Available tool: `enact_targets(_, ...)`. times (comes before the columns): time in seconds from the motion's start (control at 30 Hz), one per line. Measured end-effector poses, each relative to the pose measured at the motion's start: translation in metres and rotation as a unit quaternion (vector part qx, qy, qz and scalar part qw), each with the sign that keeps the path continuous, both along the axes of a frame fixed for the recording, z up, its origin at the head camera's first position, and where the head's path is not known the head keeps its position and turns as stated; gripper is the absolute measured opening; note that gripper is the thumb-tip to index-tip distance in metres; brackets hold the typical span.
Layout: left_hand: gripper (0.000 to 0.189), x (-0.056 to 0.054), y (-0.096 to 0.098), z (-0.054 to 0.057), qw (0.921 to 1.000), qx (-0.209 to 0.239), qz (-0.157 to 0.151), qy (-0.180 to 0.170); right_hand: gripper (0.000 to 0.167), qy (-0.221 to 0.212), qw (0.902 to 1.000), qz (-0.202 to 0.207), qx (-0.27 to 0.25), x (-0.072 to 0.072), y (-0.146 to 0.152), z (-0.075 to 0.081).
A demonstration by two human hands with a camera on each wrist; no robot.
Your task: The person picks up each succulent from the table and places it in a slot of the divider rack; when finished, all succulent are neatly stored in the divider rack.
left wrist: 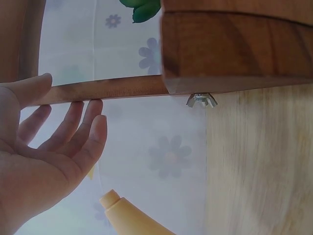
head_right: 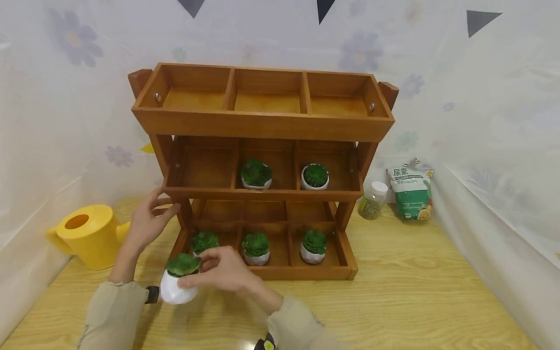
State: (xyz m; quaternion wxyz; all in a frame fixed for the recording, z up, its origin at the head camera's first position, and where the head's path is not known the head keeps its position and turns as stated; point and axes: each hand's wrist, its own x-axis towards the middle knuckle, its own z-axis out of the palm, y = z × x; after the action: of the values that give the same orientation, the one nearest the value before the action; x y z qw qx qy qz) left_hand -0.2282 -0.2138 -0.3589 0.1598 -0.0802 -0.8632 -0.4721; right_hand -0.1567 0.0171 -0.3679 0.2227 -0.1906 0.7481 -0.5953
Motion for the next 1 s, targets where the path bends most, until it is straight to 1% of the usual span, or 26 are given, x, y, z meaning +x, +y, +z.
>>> enact_targets(0.1, 0.059, -0.001, 0.0, 0.0, 1.0, 0.002, 0.0, 0.004, 0.054, 0.027, 0.9996, -0.006, 0.004, -0.007, 0.004, 0.013)
enact_targets(0.33, 0.059, 0.0, 0.0, 0.0, 1.0, 0.003, 0.001, 0.002, 0.032, 0.099, 0.9949, 0.002, -0.019, -0.022, 0.012, 0.05)
enact_targets(0.47, 0.058, 0.0, 0.001, 0.0, 0.9999, 0.007, -0.003, 0.009, 0.033, 0.15, 0.9886, -0.01, -0.001, -0.027, 0.015, 0.069)
enact_targets(0.57, 0.057, 0.0, 0.001, 0.0, 0.9998, 0.011, -0.008, 0.016, 0.034, 0.177, 0.9841, -0.018, 0.007, -0.029, 0.015, 0.08)
enact_targets(0.7, 0.056, -0.001, 0.001, 0.0, 0.9996, 0.01, -0.007, 0.026, 0.036, 0.192, 0.9812, -0.022, 0.005, -0.033, 0.015, 0.094)
enact_targets(0.83, 0.056, 0.0, 0.002, 0.001, 0.9997, 0.01, -0.002, 0.024, 0.035, 0.207, 0.978, -0.029, -0.003, -0.039, 0.014, 0.107)
enact_targets(0.93, 0.057, 0.0, 0.002, 0.002, 0.9998, 0.012, -0.002, 0.017, 0.035, 0.212, 0.976, -0.049, -0.01, -0.044, 0.013, 0.115)
enact_targets(1.0, 0.058, 0.0, 0.001, 0.003, 0.9999, 0.011, -0.003, 0.009, 0.037, 0.206, 0.976, -0.07, -0.016, -0.047, 0.012, 0.12)
